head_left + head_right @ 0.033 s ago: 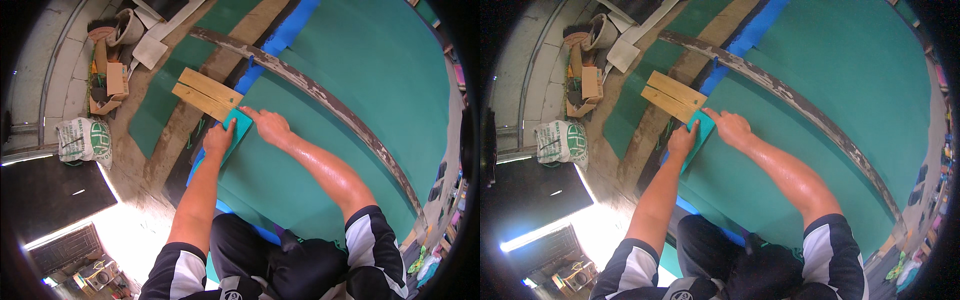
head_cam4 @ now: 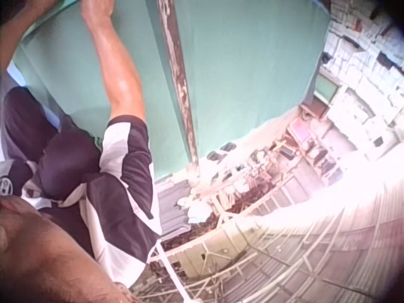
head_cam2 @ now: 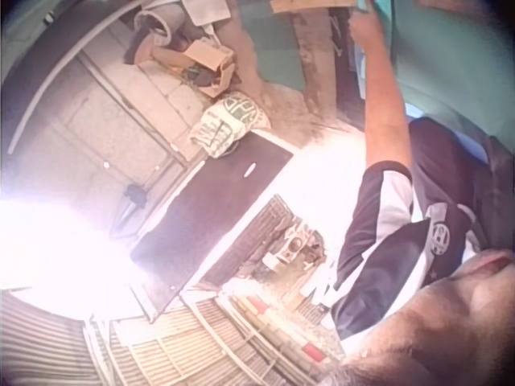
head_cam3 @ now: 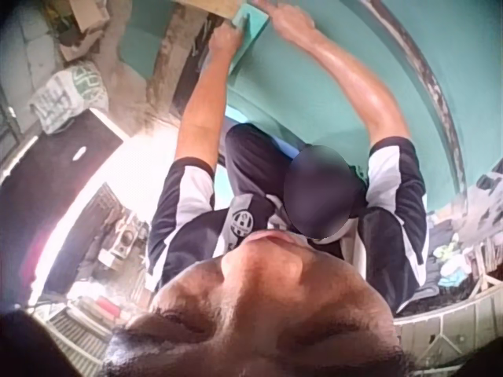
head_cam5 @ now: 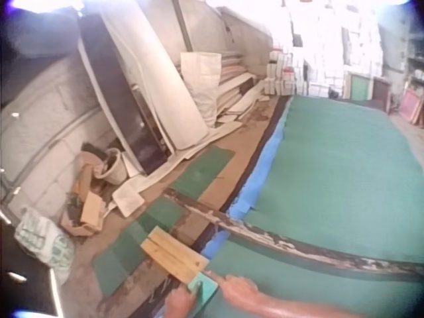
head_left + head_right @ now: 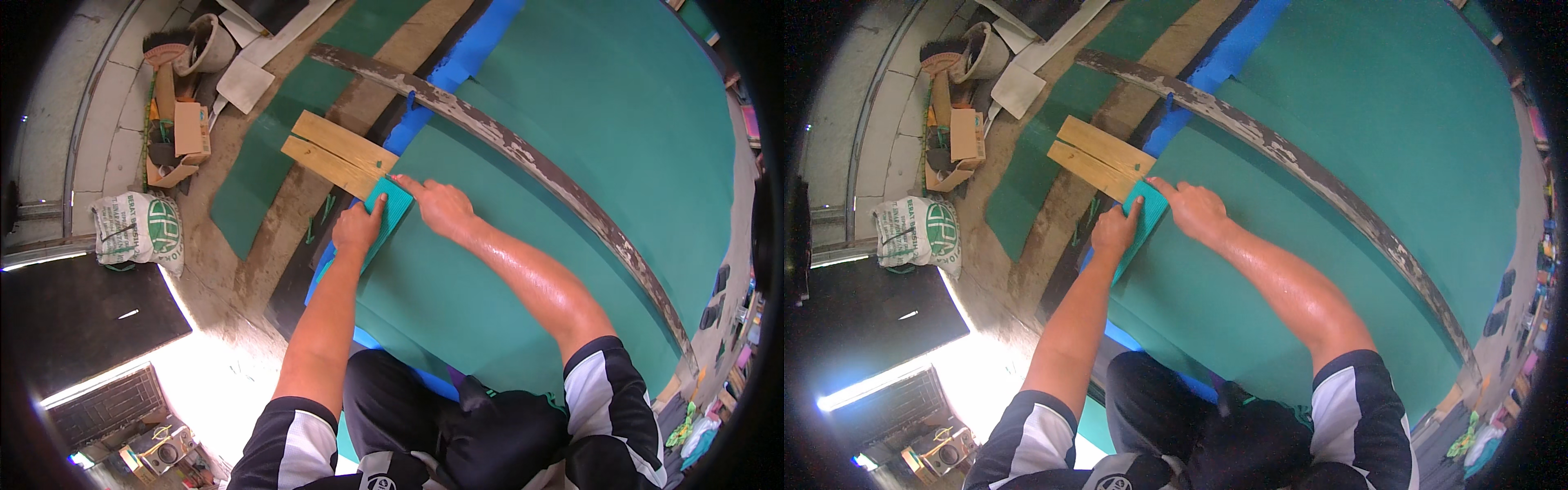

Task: The person kneels on the floor and uses a metal straightedge and a utility knife to cut a large green foam sheet. They align the straightedge, score the foam, and remove the cut strip, repeating the process to produce multiple rectangular pieces.

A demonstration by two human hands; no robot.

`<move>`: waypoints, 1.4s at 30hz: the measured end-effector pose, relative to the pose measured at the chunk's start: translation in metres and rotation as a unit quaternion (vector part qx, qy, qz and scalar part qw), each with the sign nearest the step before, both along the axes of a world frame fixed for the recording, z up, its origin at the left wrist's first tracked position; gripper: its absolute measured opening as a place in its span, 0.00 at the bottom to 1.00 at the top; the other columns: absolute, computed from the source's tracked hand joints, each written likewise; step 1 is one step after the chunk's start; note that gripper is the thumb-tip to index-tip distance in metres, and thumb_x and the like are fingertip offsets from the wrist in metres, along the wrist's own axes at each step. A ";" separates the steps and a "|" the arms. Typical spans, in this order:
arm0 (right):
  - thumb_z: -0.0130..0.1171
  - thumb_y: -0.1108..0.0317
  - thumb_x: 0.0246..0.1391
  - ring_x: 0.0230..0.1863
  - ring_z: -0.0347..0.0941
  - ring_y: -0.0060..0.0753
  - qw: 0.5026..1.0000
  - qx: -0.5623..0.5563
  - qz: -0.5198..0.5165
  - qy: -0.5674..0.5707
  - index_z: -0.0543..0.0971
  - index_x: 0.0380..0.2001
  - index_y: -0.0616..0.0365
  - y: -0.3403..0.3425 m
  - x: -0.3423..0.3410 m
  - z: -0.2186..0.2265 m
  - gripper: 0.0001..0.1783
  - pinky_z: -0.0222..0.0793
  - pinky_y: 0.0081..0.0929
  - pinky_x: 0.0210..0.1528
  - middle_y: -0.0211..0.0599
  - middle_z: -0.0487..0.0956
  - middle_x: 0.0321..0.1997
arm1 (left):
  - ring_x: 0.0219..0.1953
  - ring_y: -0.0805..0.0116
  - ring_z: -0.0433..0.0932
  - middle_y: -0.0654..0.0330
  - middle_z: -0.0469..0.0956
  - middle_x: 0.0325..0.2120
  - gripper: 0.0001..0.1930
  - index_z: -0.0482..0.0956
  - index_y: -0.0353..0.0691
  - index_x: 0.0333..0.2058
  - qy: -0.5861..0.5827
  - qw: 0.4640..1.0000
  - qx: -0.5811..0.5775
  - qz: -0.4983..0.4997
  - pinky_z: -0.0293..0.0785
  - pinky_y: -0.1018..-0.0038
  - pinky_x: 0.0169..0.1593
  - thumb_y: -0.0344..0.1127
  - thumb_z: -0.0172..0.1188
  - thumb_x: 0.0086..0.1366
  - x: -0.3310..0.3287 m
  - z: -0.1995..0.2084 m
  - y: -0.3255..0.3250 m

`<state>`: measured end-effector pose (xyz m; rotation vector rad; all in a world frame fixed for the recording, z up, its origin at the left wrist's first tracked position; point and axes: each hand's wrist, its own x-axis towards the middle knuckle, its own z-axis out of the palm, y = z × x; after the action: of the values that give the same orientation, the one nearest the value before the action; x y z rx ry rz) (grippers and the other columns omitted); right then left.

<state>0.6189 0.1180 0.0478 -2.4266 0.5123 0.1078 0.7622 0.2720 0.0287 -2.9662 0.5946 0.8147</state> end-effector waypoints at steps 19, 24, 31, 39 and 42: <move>0.53 0.74 0.59 0.40 0.84 0.56 0.997 -0.045 0.056 0.004 0.68 0.72 0.49 0.005 0.006 0.000 0.36 0.82 0.51 0.39 0.52 0.83 0.39 | 0.55 0.41 0.81 0.42 0.83 0.50 0.47 0.85 0.40 0.50 0.003 1.000 0.014 -0.013 0.78 0.49 0.56 0.81 0.36 0.68 0.003 -0.009 0.001; 0.53 0.74 0.60 0.40 0.85 0.56 0.997 -0.040 0.065 0.019 0.67 0.73 0.50 0.002 0.005 0.006 0.36 0.82 0.51 0.38 0.52 0.84 0.39 | 0.56 0.41 0.81 0.41 0.83 0.50 0.48 0.84 0.40 0.51 0.005 1.000 0.015 -0.014 0.77 0.49 0.57 0.81 0.36 0.68 0.004 -0.008 0.002; 0.54 0.76 0.58 0.37 0.84 0.56 0.996 -0.057 0.058 0.023 0.63 0.75 0.43 0.005 0.000 -0.001 0.41 0.81 0.51 0.36 0.51 0.83 0.38 | 0.56 0.41 0.81 0.41 0.83 0.50 0.47 0.84 0.40 0.51 -0.001 1.000 0.009 -0.010 0.77 0.49 0.57 0.81 0.36 0.68 0.001 -0.006 0.000; 0.51 0.72 0.65 0.46 0.82 0.57 1.000 0.028 -0.007 -0.005 0.65 0.74 0.45 -0.008 -0.019 -0.003 0.34 0.78 0.52 0.47 0.49 0.82 0.44 | 0.60 0.42 0.77 0.42 0.80 0.54 0.46 0.78 0.40 0.58 0.022 0.999 -0.043 0.015 0.73 0.50 0.60 0.80 0.44 0.66 -0.002 -0.010 0.006; 0.52 0.67 0.69 0.48 0.80 0.59 0.983 0.093 -0.124 -0.101 0.69 0.70 0.49 0.000 -0.042 -0.018 0.27 0.76 0.52 0.50 0.51 0.82 0.48 | 0.66 0.43 0.68 0.44 0.71 0.63 0.47 0.71 0.40 0.62 -0.144 0.974 -0.143 -0.097 0.64 0.49 0.67 0.77 0.60 0.59 -0.021 -0.026 0.041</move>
<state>0.5764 0.1176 0.0293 -2.1434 0.6741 -0.1862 0.7415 0.3126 0.0023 -3.1185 1.0372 0.2955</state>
